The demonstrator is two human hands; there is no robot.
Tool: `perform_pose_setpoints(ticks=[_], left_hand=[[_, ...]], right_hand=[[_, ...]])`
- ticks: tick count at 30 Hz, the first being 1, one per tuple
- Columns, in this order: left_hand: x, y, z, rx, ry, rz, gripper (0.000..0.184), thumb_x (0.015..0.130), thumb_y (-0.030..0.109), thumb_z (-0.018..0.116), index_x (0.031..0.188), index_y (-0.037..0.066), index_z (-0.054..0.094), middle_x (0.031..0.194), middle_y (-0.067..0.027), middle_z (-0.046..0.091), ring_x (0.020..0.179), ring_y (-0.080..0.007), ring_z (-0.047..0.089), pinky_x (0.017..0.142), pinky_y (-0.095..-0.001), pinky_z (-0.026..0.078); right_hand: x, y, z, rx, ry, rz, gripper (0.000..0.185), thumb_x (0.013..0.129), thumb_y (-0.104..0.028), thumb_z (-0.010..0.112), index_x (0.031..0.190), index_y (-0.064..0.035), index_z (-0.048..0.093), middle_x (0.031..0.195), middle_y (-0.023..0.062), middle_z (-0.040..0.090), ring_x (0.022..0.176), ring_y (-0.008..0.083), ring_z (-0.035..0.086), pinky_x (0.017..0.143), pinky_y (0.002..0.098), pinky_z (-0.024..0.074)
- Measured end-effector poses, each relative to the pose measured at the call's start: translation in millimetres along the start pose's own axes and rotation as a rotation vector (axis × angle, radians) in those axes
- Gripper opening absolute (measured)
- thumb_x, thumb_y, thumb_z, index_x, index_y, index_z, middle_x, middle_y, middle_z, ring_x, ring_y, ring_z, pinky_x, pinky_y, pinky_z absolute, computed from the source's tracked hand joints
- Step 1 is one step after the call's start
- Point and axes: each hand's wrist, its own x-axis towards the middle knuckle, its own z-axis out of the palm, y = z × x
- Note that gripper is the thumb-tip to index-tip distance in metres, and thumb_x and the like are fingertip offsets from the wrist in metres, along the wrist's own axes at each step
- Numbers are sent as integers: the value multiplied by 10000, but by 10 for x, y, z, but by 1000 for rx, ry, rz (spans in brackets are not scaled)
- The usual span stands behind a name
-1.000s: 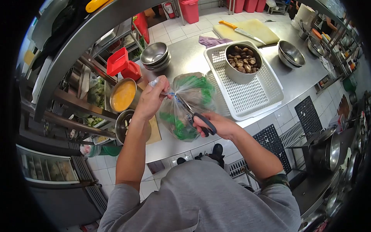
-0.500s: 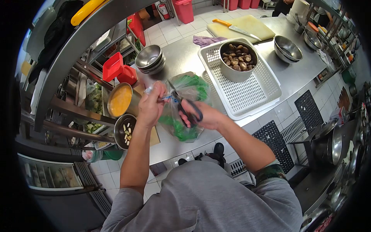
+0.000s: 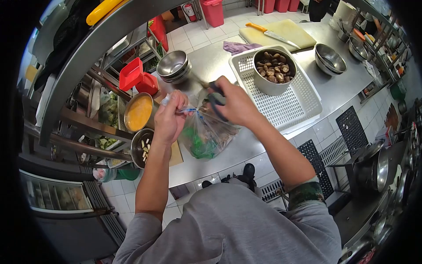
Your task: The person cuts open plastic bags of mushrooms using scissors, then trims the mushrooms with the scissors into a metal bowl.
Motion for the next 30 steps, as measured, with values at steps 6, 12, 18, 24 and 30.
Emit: perform_pose_setpoints(ticks=[6, 12, 18, 24, 30], left_hand=[[-134, 28, -59, 243, 41, 4, 325, 1078, 283, 413, 823, 87, 458, 793, 18, 409, 743, -100, 414, 722, -289, 401], [-645, 355, -611, 1001, 147, -92, 314, 1049, 241, 458, 853, 2, 509, 740, -103, 490, 687, -243, 503, 673, -372, 433], [-545, 626, -949, 1386, 131, 216, 260, 1023, 190, 496, 900, -30, 561, 821, -226, 584, 798, -438, 569, 732, -441, 456], [-8, 394, -1277, 1779, 187, 213, 276, 945, 266, 621, 1045, 13, 670, 936, -189, 655, 905, -409, 633, 850, -483, 489], [154, -192, -254, 1554, -52, 102, 593, 815, 384, 763, 1291, 74, 594, 1378, -201, 512, 1285, -397, 467, 1087, -530, 359]], right_hand=[[236, 203, 153, -446, -96, 117, 388, 800, -182, 761, 1042, 6, 522, 839, 223, 667, 822, 432, 656, 725, 509, 519], [553, 836, -215, -448, 185, 303, 317, 806, -200, 744, 1011, 5, 617, 894, 239, 704, 863, 425, 684, 771, 514, 534], [619, 975, -247, -364, 355, 387, 311, 767, -229, 750, 910, 22, 636, 841, 244, 692, 831, 412, 687, 750, 483, 521], [320, 751, -272, -254, 99, 499, 292, 703, -196, 795, 762, -12, 576, 714, 197, 664, 685, 344, 668, 665, 415, 507], [-117, 759, 222, -203, 6, 527, 335, 698, -229, 819, 784, -26, 568, 688, 138, 634, 648, 257, 629, 616, 371, 496]])
